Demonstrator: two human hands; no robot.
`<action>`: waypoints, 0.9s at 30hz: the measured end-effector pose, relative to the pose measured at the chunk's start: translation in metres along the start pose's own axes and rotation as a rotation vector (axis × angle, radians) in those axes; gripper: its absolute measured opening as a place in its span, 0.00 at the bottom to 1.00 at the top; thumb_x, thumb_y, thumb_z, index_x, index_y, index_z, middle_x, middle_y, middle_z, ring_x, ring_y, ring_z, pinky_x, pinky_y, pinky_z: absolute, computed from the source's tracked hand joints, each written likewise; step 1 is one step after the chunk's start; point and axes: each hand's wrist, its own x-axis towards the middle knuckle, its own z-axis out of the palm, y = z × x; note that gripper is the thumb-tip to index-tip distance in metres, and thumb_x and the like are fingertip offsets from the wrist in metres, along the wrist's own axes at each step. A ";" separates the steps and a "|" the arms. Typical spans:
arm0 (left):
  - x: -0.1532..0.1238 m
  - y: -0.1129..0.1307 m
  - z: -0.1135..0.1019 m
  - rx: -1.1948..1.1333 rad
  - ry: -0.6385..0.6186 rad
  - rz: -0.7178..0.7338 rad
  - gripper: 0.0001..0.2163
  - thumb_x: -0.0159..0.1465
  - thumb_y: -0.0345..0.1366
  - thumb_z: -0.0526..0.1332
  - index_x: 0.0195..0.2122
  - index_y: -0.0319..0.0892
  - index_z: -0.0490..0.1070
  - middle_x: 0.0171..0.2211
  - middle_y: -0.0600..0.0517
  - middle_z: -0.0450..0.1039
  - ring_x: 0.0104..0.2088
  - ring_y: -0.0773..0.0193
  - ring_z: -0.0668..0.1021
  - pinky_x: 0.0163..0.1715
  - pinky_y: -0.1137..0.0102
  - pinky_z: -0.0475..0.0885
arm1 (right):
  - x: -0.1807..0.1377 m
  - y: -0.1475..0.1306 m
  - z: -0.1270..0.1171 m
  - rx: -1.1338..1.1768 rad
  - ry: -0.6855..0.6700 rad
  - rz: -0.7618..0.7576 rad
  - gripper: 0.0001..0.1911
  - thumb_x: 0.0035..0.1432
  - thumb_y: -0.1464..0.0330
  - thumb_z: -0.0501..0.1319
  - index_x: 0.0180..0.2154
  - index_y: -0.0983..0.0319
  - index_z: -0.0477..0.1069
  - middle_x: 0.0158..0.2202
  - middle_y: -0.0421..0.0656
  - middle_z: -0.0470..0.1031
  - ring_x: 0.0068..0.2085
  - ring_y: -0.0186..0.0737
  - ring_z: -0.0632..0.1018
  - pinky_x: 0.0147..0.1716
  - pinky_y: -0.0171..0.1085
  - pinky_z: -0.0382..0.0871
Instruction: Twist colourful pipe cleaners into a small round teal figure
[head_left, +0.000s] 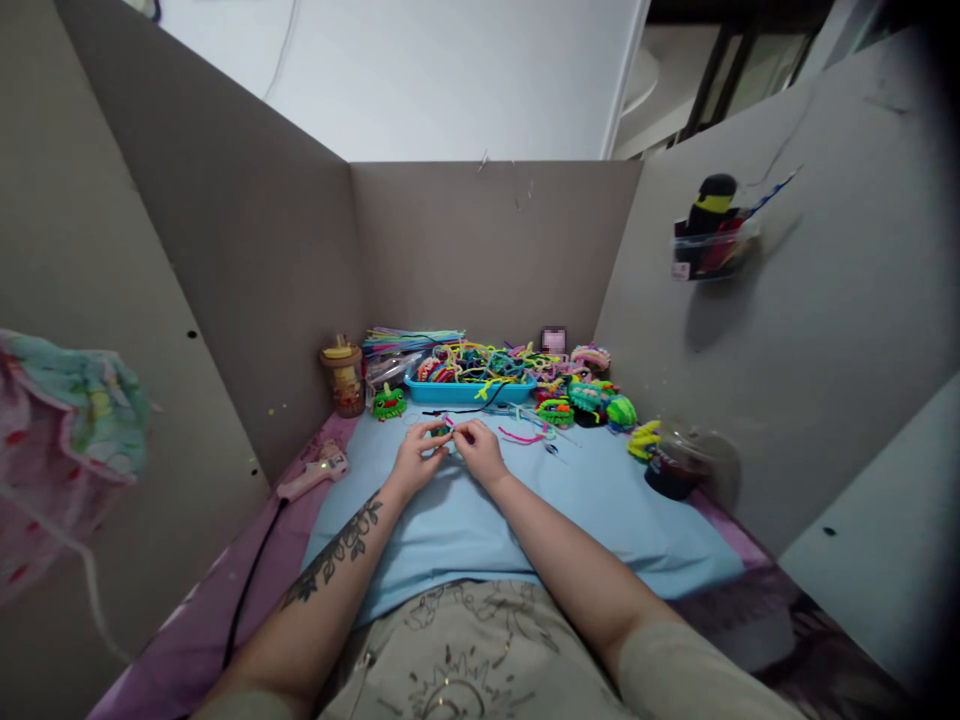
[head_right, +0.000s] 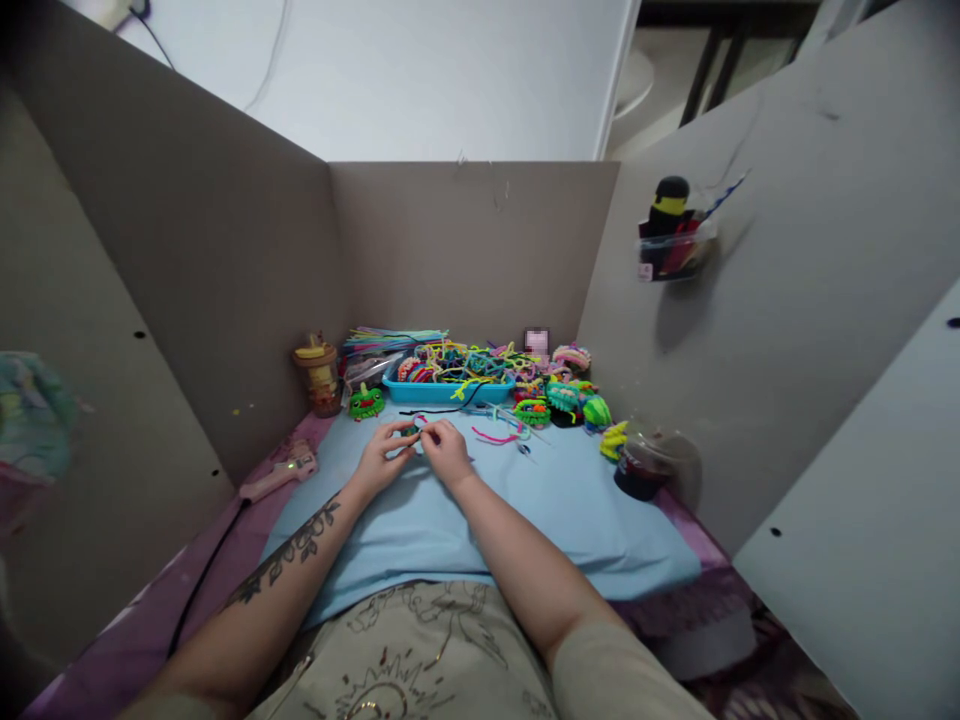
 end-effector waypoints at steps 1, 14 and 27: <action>0.000 0.000 0.000 0.001 0.000 -0.008 0.10 0.58 0.33 0.60 0.41 0.47 0.75 0.46 0.46 0.71 0.48 0.58 0.72 0.49 0.57 0.66 | 0.000 0.000 0.000 0.002 0.001 0.009 0.06 0.53 0.71 0.55 0.25 0.61 0.68 0.26 0.40 0.68 0.30 0.36 0.69 0.32 0.35 0.64; 0.002 0.002 -0.004 0.032 0.065 -0.120 0.13 0.57 0.34 0.59 0.44 0.43 0.68 0.48 0.46 0.66 0.51 0.58 0.68 0.53 0.59 0.62 | -0.001 -0.007 -0.002 0.040 -0.135 -0.049 0.06 0.54 0.71 0.54 0.27 0.61 0.68 0.27 0.39 0.66 0.31 0.35 0.68 0.33 0.34 0.63; 0.002 0.000 -0.004 -0.068 0.047 -0.320 0.28 0.52 0.36 0.63 0.55 0.41 0.59 0.38 0.49 0.69 0.38 0.62 0.73 0.41 0.66 0.67 | -0.001 -0.002 -0.004 -0.018 -0.140 -0.124 0.06 0.55 0.72 0.54 0.29 0.60 0.68 0.29 0.41 0.67 0.35 0.38 0.69 0.37 0.36 0.64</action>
